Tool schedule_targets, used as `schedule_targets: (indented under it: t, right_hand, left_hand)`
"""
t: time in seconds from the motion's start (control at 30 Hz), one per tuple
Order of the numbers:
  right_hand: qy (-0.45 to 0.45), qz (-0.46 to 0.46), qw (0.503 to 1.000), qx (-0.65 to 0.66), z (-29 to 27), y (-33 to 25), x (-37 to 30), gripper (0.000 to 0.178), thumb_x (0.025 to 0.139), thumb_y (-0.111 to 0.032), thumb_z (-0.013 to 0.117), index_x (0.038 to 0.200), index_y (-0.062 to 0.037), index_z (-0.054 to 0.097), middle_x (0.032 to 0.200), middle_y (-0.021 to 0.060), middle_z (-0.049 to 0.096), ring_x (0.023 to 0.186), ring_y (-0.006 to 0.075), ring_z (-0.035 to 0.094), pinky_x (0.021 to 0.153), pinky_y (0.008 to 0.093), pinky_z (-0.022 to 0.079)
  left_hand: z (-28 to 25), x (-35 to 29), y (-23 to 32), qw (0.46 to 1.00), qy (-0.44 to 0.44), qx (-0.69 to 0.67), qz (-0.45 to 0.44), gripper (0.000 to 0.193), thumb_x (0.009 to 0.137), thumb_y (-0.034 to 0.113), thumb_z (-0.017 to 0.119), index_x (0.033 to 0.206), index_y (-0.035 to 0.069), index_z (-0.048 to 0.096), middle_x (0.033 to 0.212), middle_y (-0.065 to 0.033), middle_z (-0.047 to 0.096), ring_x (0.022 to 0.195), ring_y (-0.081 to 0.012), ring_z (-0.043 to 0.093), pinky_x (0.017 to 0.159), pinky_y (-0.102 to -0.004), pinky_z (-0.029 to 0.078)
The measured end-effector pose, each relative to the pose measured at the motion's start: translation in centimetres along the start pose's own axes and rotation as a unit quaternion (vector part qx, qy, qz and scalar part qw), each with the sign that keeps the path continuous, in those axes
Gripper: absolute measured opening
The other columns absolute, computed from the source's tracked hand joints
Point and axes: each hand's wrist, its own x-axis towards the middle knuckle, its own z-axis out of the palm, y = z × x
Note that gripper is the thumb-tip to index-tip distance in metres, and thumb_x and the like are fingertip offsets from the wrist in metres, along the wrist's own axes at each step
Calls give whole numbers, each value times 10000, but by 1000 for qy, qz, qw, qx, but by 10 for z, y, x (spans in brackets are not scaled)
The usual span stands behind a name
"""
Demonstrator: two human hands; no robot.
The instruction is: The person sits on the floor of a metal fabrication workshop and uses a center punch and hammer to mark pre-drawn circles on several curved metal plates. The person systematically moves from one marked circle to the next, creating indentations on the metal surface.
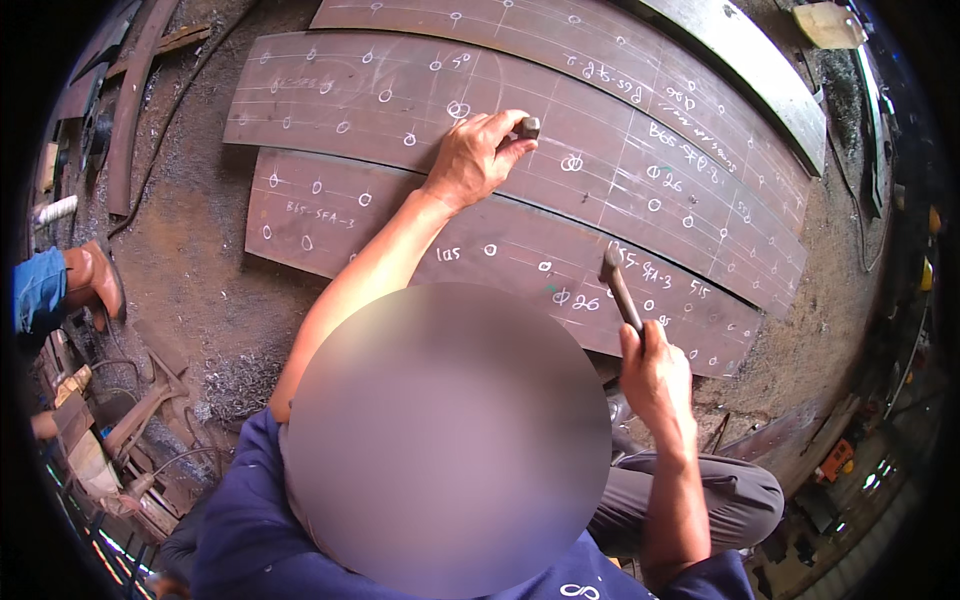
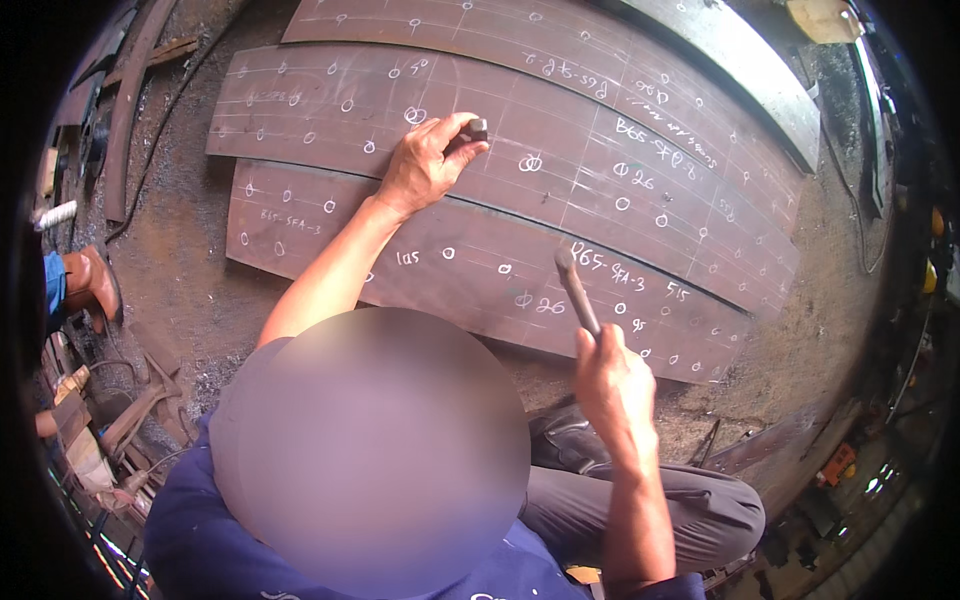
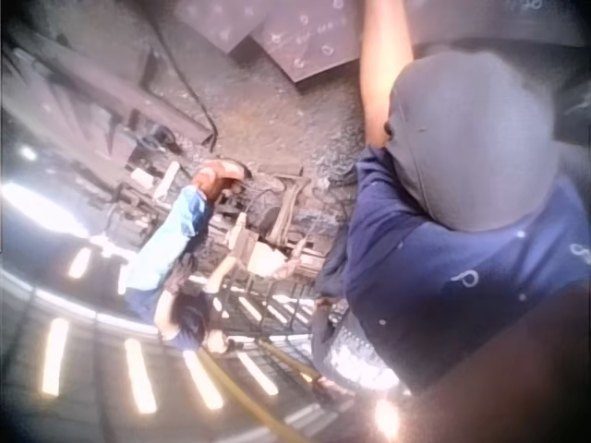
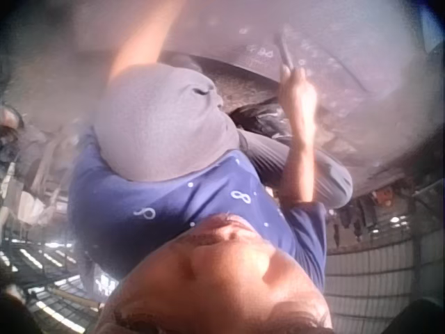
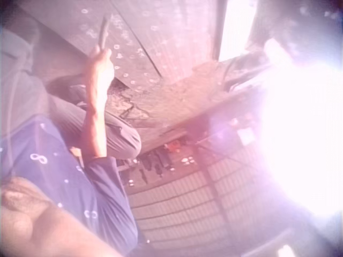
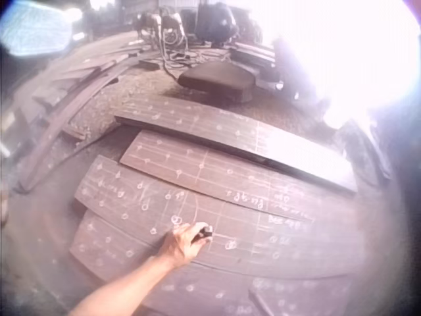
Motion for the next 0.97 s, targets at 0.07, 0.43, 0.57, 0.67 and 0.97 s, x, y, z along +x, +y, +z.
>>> schedule_targets:
  t: [0.07, 0.43, 0.57, 0.67, 0.97]
  right_hand:
    - [89, -35, 993, 75, 19, -20, 8, 249, 1071, -268, 581, 1132, -27, 582, 759, 232, 685, 697, 466, 695, 628, 546, 539]
    - [395, -365, 715, 448, -34, -120, 27, 542, 1083, -580, 466, 1254, -76, 567, 712, 51, 574, 522, 151, 502, 482, 301, 465]
    - [440, -416, 630, 486, -20, -126, 57, 514, 1053, -545, 514, 1107, -36, 566, 752, 115, 587, 607, 253, 574, 534, 393, 504]
    - [207, -146, 957, 142, 51, -85, 82, 212, 1086, -221, 550, 1034, -16, 535, 721, 225, 600, 638, 448, 620, 609, 517, 510]
    - [90, -69, 985, 129, 106, -44, 58, 303, 1081, -338, 570, 1116, -43, 509, 830, 307, 697, 780, 514, 702, 684, 586, 542]
  left_hand:
    - [0, -4, 0, 999, 10, 24, 42, 311, 908, 227, 806, 1162, 127, 657, 954, -52, 752, 889, -259, 729, 772, -410, 561]
    - [1, -14, -6, 994, 23, 33, 99, 350, 880, 211, 806, 1191, 162, 651, 1067, -6, 757, 945, -243, 728, 830, -396, 533]
    - [1, -13, -3, 995, 23, 31, 96, 324, 889, 219, 800, 1172, 159, 655, 1067, -18, 756, 950, -249, 731, 830, -402, 534]
    - [2, -14, -3, 995, 19, 27, 95, 309, 898, 227, 794, 1164, 156, 655, 1064, -19, 755, 952, -255, 729, 826, -403, 534]
    - [-1, -11, 1, 999, 16, -44, 20, 295, 932, 229, 786, 1187, 148, 664, 939, -51, 756, 898, -248, 741, 850, -402, 552]
